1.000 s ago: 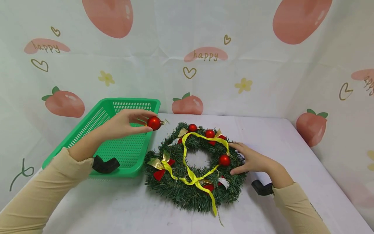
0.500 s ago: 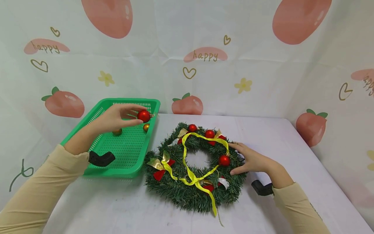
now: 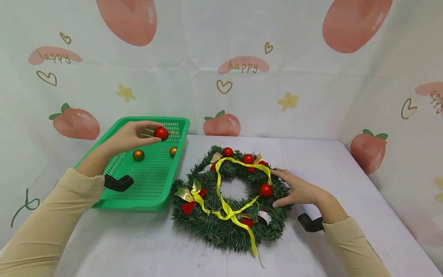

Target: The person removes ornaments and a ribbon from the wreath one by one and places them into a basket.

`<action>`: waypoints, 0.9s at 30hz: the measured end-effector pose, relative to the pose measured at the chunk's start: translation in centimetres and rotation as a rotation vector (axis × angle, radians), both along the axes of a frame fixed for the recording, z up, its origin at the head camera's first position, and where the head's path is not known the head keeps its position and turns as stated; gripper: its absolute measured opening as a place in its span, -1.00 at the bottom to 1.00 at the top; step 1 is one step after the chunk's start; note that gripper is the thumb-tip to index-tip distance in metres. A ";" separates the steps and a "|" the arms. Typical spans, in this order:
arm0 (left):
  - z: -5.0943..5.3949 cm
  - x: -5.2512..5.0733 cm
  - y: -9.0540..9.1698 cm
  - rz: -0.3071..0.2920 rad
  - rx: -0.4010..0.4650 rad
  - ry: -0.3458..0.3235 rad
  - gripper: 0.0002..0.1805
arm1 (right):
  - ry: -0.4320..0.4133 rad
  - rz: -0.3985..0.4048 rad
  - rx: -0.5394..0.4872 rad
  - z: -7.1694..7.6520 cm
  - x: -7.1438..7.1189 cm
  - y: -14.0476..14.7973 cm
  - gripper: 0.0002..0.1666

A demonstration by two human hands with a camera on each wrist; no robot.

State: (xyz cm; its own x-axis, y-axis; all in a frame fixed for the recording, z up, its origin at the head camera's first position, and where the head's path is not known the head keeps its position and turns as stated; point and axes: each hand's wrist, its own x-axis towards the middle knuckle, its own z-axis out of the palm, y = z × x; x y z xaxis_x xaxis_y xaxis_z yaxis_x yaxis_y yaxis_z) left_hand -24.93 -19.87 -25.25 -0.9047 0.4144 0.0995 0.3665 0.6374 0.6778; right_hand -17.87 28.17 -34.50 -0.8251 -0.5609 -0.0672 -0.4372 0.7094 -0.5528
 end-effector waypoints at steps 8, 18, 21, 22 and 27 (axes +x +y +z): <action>-0.9 -1.0 -1.0 0.045 -0.043 -0.005 -0.45 | 0.004 0.000 -0.001 -0.2 -0.1 0.1 0.17; -1.4 -1.6 -1.3 0.071 -0.034 -0.046 -0.46 | -0.004 -0.006 -0.004 -0.2 0.0 0.0 0.17; -1.7 -1.9 -1.5 0.081 -0.035 -0.047 -0.47 | -0.007 -0.006 -0.003 -0.2 0.0 0.1 0.18; -1.8 -2.0 -1.6 0.084 -0.036 -0.047 -0.47 | -0.008 -0.006 -0.003 -0.2 0.0 0.1 0.18; -2.2 -2.7 -2.1 0.094 -0.047 -0.028 -0.49 | -0.012 -0.009 -0.001 -0.2 -0.1 0.1 0.18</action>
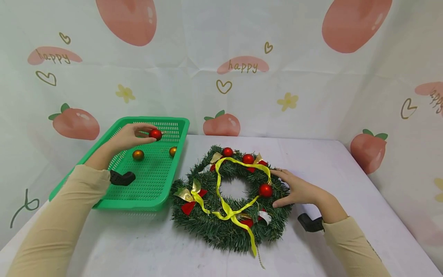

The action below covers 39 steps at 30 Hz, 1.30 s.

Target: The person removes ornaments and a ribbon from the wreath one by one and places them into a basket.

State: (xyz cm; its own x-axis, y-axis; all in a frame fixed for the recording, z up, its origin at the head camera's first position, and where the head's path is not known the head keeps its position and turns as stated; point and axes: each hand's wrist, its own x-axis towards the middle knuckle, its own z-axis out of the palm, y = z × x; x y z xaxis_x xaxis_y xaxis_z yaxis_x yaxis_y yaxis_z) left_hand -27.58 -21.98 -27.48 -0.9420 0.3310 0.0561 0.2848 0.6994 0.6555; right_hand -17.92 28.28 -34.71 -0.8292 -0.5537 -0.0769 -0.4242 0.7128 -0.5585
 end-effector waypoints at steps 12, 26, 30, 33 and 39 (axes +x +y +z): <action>-0.6 -0.7 -0.9 0.039 -0.026 -0.023 -0.48 | 0.000 0.001 0.005 0.2 -0.1 -0.1 0.18; -1.4 -1.3 -1.4 0.076 -0.111 -0.033 -0.47 | -0.001 -0.003 0.008 0.2 0.0 -0.1 0.18; -1.8 -1.6 -1.3 0.082 -0.135 -0.032 -0.49 | 0.004 -0.001 0.008 0.3 0.1 -0.2 0.17; -2.1 -1.7 -1.2 0.082 -0.156 -0.027 -0.50 | 0.004 0.006 0.005 0.4 0.1 -0.2 0.17; -2.3 -1.7 -1.1 0.098 -0.190 -0.034 -0.49 | -0.005 0.006 0.001 0.5 0.2 -0.3 0.16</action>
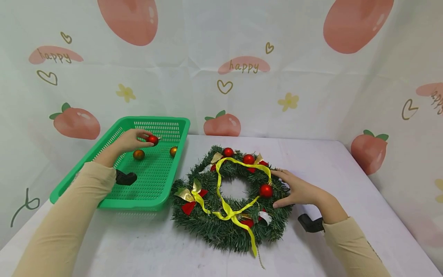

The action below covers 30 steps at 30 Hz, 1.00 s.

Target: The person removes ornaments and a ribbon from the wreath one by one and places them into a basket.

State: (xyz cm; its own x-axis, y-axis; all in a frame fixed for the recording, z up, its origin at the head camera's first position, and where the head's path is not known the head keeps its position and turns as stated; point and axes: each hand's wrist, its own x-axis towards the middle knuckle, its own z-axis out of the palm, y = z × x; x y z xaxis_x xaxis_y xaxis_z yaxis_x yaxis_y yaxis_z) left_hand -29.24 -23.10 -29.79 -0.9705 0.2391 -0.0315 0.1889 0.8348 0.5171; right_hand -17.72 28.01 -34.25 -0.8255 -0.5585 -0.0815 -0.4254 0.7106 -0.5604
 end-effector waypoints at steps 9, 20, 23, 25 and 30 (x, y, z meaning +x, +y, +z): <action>0.0 0.1 -0.3 0.011 0.006 -0.016 -0.43 | -0.006 -0.005 -0.001 -0.1 0.0 0.0 0.17; 2.1 1.4 1.7 -0.082 0.138 0.022 -0.46 | -0.004 -0.005 -0.007 -0.3 -0.1 0.1 0.17; 3.1 2.4 3.3 -0.144 0.147 0.032 -0.47 | -0.005 -0.009 -0.006 -0.4 -0.2 0.1 0.17; 3.6 3.1 4.4 -0.191 0.155 0.039 -0.50 | -0.004 -0.009 -0.004 -0.4 -0.2 0.2 0.17; 4.5 5.1 7.4 -0.321 0.182 0.032 -0.53 | -0.004 -0.008 0.000 -0.3 -0.2 0.2 0.18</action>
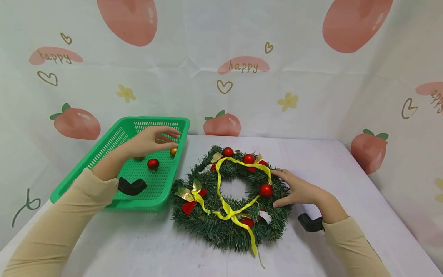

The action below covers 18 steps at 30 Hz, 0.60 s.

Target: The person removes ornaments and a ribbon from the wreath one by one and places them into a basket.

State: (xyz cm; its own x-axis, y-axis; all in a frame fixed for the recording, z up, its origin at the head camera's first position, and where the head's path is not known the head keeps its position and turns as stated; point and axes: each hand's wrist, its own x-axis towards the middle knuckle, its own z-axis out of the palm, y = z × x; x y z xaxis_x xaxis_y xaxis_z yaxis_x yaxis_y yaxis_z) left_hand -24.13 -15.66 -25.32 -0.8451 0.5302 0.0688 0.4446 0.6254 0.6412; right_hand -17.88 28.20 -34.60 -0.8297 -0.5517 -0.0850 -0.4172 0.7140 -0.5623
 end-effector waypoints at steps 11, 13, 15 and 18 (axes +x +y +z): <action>0.4 4.1 5.9 -0.240 -0.023 0.040 -0.59 | -0.014 -0.007 -0.001 0.0 0.0 0.0 0.18; 0.2 4.7 6.9 -0.278 -0.031 0.048 -0.59 | -0.015 -0.007 -0.002 0.1 0.0 0.0 0.19; 0.0 5.3 7.9 -0.310 -0.035 0.047 -0.59 | -0.013 -0.005 -0.002 0.1 0.1 0.0 0.19; -0.5 6.0 9.4 -0.349 -0.039 0.039 -0.59 | -0.006 -0.002 -0.002 0.0 0.1 0.0 0.18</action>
